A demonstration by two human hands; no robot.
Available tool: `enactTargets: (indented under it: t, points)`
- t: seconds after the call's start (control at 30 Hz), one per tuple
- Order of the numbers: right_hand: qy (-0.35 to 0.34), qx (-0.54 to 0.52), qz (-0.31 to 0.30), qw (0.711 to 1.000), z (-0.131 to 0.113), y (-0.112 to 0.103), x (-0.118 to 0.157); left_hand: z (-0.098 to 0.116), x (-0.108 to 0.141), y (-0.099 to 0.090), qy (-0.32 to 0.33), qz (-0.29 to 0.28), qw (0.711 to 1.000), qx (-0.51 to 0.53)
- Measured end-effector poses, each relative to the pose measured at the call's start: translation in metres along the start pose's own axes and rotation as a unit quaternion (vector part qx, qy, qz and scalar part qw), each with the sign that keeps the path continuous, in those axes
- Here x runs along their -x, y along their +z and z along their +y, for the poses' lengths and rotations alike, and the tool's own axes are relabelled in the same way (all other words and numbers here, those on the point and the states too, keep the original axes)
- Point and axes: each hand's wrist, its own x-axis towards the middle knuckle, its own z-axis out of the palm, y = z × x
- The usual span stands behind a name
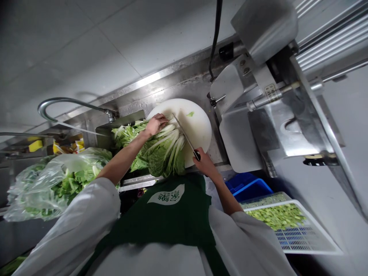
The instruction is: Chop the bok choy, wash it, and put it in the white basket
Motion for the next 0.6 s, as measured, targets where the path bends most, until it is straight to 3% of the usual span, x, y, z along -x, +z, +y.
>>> enactTargets:
  t: [0.07, 0.17, 0.23, 0.3, 0.4, 0.5, 0.57, 0.6]
  points:
    - [0.000, 0.002, 0.002, 1.000, 0.001, 0.001, -0.001, -0.001, -0.003, -0.001, -0.009, 0.038, 0.999, 0.036]
    - [0.001, 0.003, 0.003, 1.000, 0.002, 0.001, -0.001, 0.002, -0.001, -0.008, -0.046, 0.150, 0.980, 0.118]
    - [0.001, 0.003, 0.000, 1.000, 0.001, -0.001, 0.000, 0.005, 0.012, -0.017, -0.088, 0.232, 0.958, 0.142]
    - [0.004, 0.003, -0.004, 1.000, 0.000, -0.002, 0.001, 0.006, 0.041, -0.025, -0.137, 0.302, 0.929, 0.164]
    - [0.006, 0.025, -0.002, 1.000, -0.002, -0.004, -0.001, 0.002, 0.121, -0.022, -0.227, 0.396, 0.862, 0.221]
    - [-0.008, 0.085, 0.020, 0.996, -0.001, -0.005, -0.006, -0.001, 0.237, 0.008, -0.359, 0.442, 0.792, 0.223]
    - [-0.023, 0.126, 0.032, 0.991, 0.002, -0.004, -0.011, 0.009, 0.320, 0.036, -0.491, 0.423, 0.741, 0.177]
    - [-0.030, 0.144, 0.036, 0.988, 0.003, -0.004, -0.013, 0.019, 0.359, 0.050, -0.566, 0.380, 0.718, 0.141]
